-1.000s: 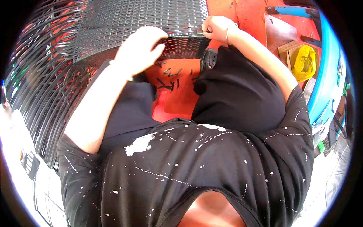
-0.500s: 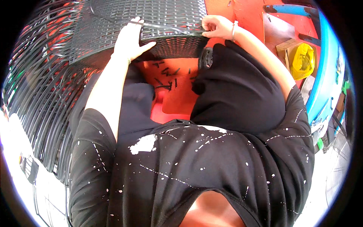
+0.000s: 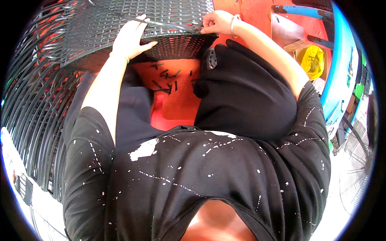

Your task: The person uses a pair of scissors to trim excess woven material from the rim of a black basket. They then smooth the edges with their hands and inspect the basket's weave and structure.

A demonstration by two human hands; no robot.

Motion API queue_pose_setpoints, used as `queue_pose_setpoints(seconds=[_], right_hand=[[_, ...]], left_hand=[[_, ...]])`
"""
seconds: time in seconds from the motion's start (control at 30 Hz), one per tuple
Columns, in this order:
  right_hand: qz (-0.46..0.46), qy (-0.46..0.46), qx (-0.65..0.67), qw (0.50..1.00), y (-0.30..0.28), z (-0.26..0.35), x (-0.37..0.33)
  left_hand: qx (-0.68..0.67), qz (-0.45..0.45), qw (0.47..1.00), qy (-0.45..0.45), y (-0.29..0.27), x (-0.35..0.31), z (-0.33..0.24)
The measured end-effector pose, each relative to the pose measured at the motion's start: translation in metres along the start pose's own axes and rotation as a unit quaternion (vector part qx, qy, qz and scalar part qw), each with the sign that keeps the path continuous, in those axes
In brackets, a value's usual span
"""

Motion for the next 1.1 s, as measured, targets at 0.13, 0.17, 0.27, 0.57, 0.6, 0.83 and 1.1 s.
queue_pose_setpoints(seconds=[0.13, 0.17, 0.27, 0.57, 0.6, 0.83, 1.1], right_hand=[[-0.015, -0.092, 0.110, 0.990, 0.006, -0.020, -0.012], [-0.002, -0.087, 0.140, 0.986, 0.004, -0.025, -0.022], [0.039, -0.050, 0.273, 0.960, 0.018, -0.055, -0.041], [0.063, 0.075, -0.136, 0.986, -0.011, 0.011, -0.021], [-0.004, -0.007, -0.153, 0.988, -0.001, 0.013, -0.003], [-0.140, -0.062, -0.053, 0.987, -0.004, 0.006, -0.017], [-0.083, -0.098, 0.226, 0.966, 0.021, -0.115, -0.058]], left_hand=[[-0.019, -0.012, 1.000, 0.003, 0.001, -0.001, 0.002], [-0.021, -0.008, 1.000, 0.000, 0.001, -0.003, 0.002], [-0.025, -0.007, 1.000, -0.004, 0.000, -0.005, 0.002], [-0.031, 0.018, 0.999, -0.008, -0.003, 0.001, -0.002], [-0.027, 0.020, 0.999, -0.010, -0.004, 0.000, -0.002], [-0.002, 0.033, 0.999, -0.004, -0.002, 0.007, -0.005], [-0.008, 0.025, 1.000, -0.003, -0.003, 0.004, -0.005]])
Point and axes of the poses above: each hand's wrist, its own x-axis towards the middle knuckle, its own y-axis out of the palm, z = x × y, the point moved 7 cm from there along x, towards the middle knuckle, and after that the axes turned 15 degrees about z, right-handed, at the moved point
